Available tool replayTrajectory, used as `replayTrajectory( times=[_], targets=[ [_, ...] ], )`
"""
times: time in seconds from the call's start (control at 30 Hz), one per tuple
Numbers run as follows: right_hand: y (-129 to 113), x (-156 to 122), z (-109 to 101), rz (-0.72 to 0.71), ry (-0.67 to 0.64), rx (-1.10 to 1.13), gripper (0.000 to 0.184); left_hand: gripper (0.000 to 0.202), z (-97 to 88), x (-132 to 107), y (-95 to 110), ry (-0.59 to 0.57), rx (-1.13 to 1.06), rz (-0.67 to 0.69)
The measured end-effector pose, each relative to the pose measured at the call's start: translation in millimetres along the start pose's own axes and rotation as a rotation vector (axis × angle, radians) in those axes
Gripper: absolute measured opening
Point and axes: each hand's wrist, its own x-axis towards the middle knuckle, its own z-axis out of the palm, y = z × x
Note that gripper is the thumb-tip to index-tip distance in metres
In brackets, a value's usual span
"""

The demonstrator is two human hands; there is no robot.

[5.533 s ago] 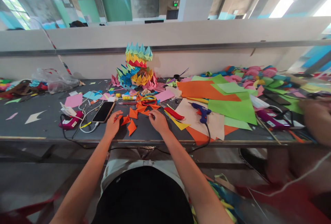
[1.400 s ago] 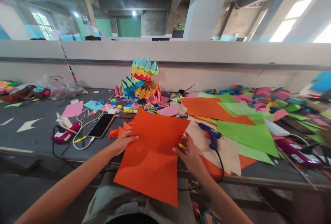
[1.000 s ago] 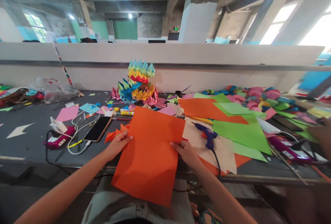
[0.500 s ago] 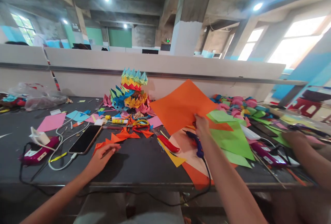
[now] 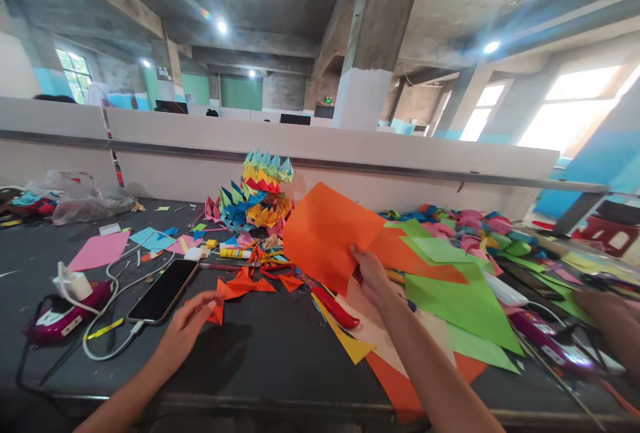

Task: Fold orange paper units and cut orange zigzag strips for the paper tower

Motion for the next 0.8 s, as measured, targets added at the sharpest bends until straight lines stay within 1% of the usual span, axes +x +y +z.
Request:
replayTrajectory(
  times=[0.07, 0.1, 0.13, 0.2, 0.27, 0.3, 0.37, 0.47, 0.53, 0.6, 0.63, 0.7, 0.77, 0.8],
  targets=[
    [-9.1, -24.9, 5.6, 0.055, -0.244, -0.072, 0.024, 0.044, 0.4, 11.7, 11.0, 0.012, -0.119, -0.025],
    [-14.7, -36.4, 8.7, 0.076, -0.327, -0.114, 0.025, 0.048, 1.3, 17.6, 17.8, 0.009, -0.17, -0.03],
    [-20.3, -46.8, 12.0, 0.09, -0.381, -0.148, 0.025, 0.052, 2.7, 22.9, 25.1, 0.003, -0.216, -0.037],
    [-29.7, -63.0, 19.3, 0.124, -0.402, -0.138, 0.026, 0.059, 6.1, 30.6, 40.2, -0.045, -0.289, -0.047],
    [-34.6, -72.6, 25.5, 0.172, -0.431, -0.137, 0.028, 0.062, 9.0, 34.0, 53.4, -0.162, -0.386, -0.052],
    [-35.2, -75.0, 27.5, 0.188, -0.444, -0.156, 0.029, 0.061, 10.0, 34.4, 58.5, -0.235, -0.419, -0.08],
    [-33.8, -76.6, 29.0, 0.208, -0.48, -0.209, 0.031, 0.054, 10.8, 34.4, 64.1, -0.342, -0.413, -0.136],
    [-26.8, -75.0, 25.7, 0.218, -0.545, -0.239, 0.033, 0.046, 11.1, 35.6, 59.7, -0.383, -0.359, -0.176],
    [-18.6, -73.4, 21.6, 0.199, -0.598, -0.243, 0.033, 0.045, 12.0, 37.8, 50.0, -0.406, -0.332, -0.184],
    [-7.2, -71.7, 17.3, 0.159, -0.616, -0.284, 0.032, 0.042, 13.4, 40.3, 37.8, -0.428, -0.24, -0.197],
    [-0.5, -70.8, 15.2, 0.133, -0.597, -0.331, 0.03, 0.039, 13.9, 41.5, 31.6, -0.428, -0.17, -0.199],
    [13.7, -69.2, 11.2, 0.057, -0.51, -0.484, 0.026, 0.03, 14.5, 43.5, 20.4, -0.405, -0.021, -0.191],
    [26.7, -68.4, 7.3, -0.082, -0.421, -0.66, 0.024, 0.022, 14.1, 45.5, 11.7, -0.361, 0.067, -0.161],
    [32.3, -68.7, 5.2, -0.179, -0.402, -0.734, 0.021, 0.017, 13.5, 46.7, 8.6, -0.334, 0.088, -0.139]
  ],
)
